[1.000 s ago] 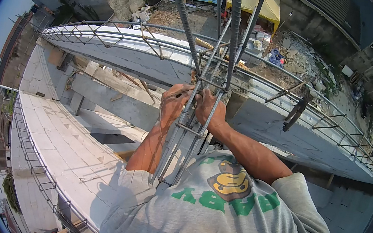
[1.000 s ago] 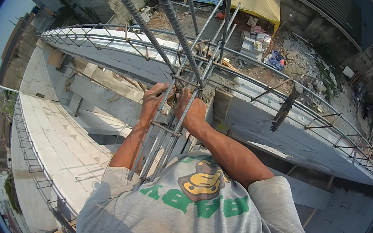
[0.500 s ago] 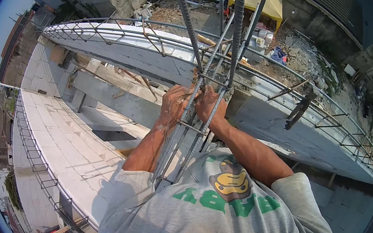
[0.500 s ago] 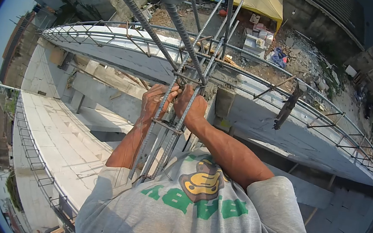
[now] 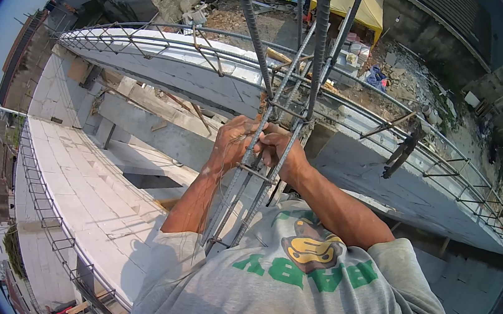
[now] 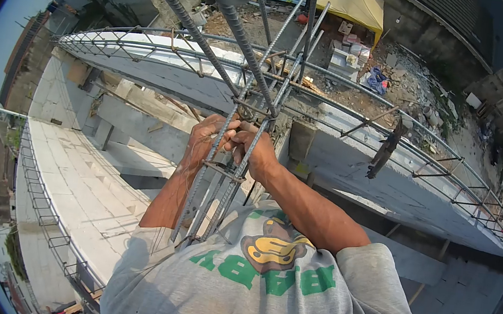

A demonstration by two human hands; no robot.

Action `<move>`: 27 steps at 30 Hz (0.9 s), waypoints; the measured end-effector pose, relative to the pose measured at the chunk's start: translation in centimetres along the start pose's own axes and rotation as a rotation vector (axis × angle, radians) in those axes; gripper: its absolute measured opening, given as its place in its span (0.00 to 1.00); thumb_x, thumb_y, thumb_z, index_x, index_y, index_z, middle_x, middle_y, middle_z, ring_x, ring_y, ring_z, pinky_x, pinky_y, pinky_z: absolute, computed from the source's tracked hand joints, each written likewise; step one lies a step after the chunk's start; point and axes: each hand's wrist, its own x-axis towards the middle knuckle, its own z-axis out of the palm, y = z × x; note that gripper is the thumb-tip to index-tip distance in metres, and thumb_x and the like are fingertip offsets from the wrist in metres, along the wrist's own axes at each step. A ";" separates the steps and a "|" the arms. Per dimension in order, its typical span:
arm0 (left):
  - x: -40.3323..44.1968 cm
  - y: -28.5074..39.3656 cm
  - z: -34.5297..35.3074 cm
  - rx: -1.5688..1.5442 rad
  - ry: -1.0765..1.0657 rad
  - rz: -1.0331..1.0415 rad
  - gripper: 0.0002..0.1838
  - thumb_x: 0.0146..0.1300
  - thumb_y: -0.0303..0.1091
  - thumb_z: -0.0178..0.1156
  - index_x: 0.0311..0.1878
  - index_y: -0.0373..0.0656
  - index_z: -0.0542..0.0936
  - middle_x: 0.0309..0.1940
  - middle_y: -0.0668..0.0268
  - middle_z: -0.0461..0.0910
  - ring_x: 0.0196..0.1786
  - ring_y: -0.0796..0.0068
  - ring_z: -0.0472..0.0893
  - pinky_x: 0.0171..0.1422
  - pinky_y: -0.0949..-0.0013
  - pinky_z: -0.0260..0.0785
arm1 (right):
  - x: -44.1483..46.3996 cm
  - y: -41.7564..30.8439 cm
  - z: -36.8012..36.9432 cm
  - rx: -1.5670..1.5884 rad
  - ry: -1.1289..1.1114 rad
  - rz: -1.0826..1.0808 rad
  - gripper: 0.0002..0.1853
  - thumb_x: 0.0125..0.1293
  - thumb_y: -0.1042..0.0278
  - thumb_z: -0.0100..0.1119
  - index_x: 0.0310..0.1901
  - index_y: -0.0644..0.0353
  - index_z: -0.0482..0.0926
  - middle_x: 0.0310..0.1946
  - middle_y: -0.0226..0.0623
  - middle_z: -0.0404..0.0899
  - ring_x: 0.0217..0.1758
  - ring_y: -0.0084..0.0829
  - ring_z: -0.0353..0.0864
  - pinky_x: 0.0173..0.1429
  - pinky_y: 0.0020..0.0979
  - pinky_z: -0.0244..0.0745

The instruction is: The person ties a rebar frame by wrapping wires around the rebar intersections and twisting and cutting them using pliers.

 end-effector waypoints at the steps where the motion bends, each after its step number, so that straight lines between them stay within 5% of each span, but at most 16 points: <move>1: 0.1 -0.1 -0.3 0.018 -0.034 0.035 0.14 0.60 0.30 0.63 0.50 0.39 0.83 0.42 0.61 0.81 0.45 0.70 0.80 0.46 0.71 0.72 | -0.1 0.0 0.3 0.062 0.000 0.006 0.11 0.61 0.75 0.50 0.44 0.65 0.77 0.23 0.32 0.78 0.17 0.21 0.71 0.16 0.25 0.58; 5: -0.1 -0.1 -1.1 0.001 -0.129 0.184 0.16 0.61 0.28 0.61 0.52 0.39 0.81 0.43 0.61 0.81 0.47 0.70 0.80 0.48 0.71 0.72 | 0.9 0.6 -1.2 0.161 -0.007 0.083 0.13 0.61 0.71 0.50 0.46 0.64 0.76 0.22 0.30 0.76 0.14 0.19 0.65 0.16 0.24 0.55; 12: -0.5 -2.2 -0.2 -0.691 0.019 -0.425 0.24 0.61 0.48 0.62 0.49 0.35 0.81 0.35 0.63 0.81 0.34 0.72 0.82 0.43 0.75 0.78 | 1.1 1.2 -1.6 0.030 0.035 0.011 0.19 0.62 0.68 0.50 0.52 0.68 0.74 0.22 0.32 0.76 0.14 0.21 0.65 0.17 0.23 0.56; 15: 1.2 -2.4 0.3 -0.938 0.180 -0.567 0.23 0.61 0.47 0.64 0.45 0.34 0.81 0.29 0.62 0.80 0.27 0.76 0.80 0.37 0.76 0.77 | 1.3 1.2 -1.4 -0.005 0.092 0.010 0.20 0.61 0.69 0.51 0.53 0.71 0.73 0.23 0.32 0.76 0.16 0.22 0.69 0.18 0.23 0.58; 16: 1.7 -2.0 -0.2 -0.791 0.125 -0.628 0.19 0.61 0.47 0.65 0.39 0.39 0.81 0.25 0.67 0.79 0.24 0.81 0.78 0.28 0.78 0.75 | 1.2 1.2 -1.3 -0.019 0.104 0.015 0.20 0.61 0.69 0.51 0.54 0.71 0.73 0.23 0.33 0.76 0.17 0.23 0.71 0.18 0.23 0.59; 18: 2.5 -2.0 -0.4 -0.693 0.024 -0.691 0.19 0.61 0.48 0.65 0.39 0.39 0.81 0.25 0.67 0.79 0.24 0.81 0.78 0.28 0.78 0.75 | 0.6 0.7 -0.6 -0.045 0.101 -0.013 0.20 0.61 0.70 0.50 0.52 0.72 0.73 0.23 0.33 0.76 0.20 0.23 0.73 0.18 0.23 0.61; 27: 1.9 -3.9 0.8 -0.935 -0.102 -0.708 0.19 0.60 0.48 0.65 0.39 0.40 0.80 0.25 0.67 0.79 0.23 0.82 0.78 0.26 0.78 0.74 | 0.2 -0.4 -0.3 -0.143 -0.022 -0.028 0.07 0.58 0.76 0.50 0.37 0.67 0.75 0.20 0.34 0.76 0.21 0.25 0.77 0.22 0.25 0.68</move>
